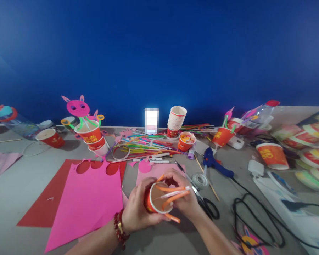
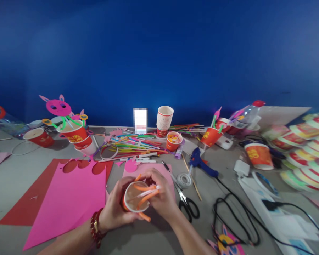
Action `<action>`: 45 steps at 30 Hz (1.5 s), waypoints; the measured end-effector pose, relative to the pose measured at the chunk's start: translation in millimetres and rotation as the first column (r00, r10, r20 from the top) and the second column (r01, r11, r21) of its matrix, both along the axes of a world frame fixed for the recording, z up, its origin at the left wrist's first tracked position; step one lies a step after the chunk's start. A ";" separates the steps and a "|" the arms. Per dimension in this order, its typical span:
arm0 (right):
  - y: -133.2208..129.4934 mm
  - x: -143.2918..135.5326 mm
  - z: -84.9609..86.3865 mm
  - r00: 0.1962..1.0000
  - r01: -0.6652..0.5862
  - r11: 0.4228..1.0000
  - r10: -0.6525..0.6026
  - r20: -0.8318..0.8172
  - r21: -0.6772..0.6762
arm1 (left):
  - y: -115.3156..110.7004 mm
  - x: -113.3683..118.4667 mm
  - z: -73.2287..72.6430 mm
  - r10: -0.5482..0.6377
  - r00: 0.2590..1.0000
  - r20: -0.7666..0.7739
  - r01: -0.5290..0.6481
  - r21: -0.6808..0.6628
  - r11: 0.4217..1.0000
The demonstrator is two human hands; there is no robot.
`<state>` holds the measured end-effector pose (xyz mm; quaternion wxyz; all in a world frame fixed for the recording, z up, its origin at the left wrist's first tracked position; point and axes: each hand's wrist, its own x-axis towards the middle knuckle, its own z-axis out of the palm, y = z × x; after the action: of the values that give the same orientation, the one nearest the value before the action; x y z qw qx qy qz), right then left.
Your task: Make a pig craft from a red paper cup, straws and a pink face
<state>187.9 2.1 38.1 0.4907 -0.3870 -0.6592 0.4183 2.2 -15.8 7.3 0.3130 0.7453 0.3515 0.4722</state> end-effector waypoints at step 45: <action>-2.3 7.4 3.9 0.998 0.045 0.999 -0.043 -0.054 0.023 | 3.4 -3.8 -4.5 0.265 0.962 -0.062 -0.259 0.096 0.961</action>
<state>195.2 -0.2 42.0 0.5220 -0.3840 -0.6422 0.4094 -1.6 -12.4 2.8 0.2015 0.7223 0.4377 0.4962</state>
